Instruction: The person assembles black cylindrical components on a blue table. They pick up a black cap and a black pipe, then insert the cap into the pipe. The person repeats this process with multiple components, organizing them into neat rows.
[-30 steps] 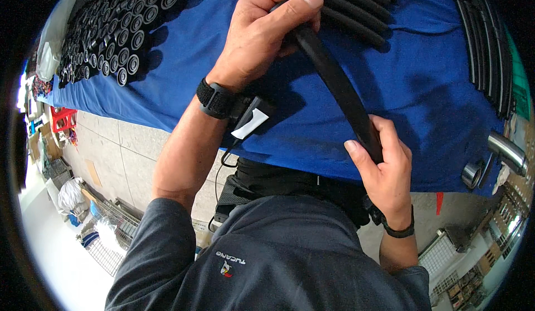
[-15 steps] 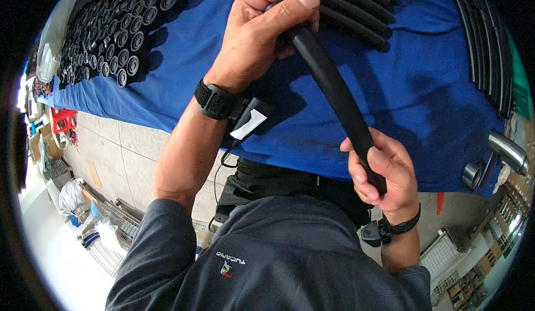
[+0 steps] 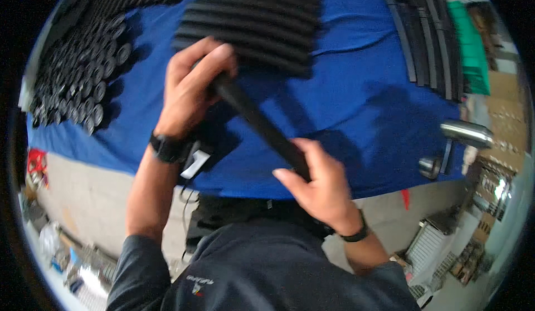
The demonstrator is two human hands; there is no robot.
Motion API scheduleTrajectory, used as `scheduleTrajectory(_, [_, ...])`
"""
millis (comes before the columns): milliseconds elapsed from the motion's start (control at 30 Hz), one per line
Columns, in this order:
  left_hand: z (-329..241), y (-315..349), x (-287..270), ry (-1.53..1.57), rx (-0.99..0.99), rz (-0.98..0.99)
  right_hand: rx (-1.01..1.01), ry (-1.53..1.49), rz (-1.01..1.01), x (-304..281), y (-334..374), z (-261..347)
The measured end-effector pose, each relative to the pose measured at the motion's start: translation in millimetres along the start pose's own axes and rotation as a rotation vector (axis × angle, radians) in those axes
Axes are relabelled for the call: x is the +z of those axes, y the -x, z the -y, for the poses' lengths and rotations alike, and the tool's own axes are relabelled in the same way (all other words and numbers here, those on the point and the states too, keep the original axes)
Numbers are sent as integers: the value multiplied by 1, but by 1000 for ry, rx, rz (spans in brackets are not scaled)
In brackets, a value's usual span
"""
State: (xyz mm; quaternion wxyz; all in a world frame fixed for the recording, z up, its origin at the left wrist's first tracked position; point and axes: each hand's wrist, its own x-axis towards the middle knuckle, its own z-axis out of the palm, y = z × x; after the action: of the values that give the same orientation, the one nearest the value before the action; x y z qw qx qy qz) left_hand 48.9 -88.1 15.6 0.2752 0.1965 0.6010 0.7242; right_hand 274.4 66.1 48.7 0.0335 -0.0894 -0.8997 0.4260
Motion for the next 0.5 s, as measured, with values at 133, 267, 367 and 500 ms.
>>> scheduleTrajectory(133, [-2, 1, 4, 58, 146, -15, 517, -708, 348, -22, -3, 9])
scheduleTrajectory(267, [0, -1, 5, 34, 115, 23, 661, -961, 405, -26, -1, 12])
scheduleTrajectory(367, [-4, -1, 9, -38, 34, -21, -8, 31, -20, -6, 1, 3])
scheduleTrajectory(500, [-2, 1, 5, 84, 106, 20, 589, -931, 514, -29, -4, 8])
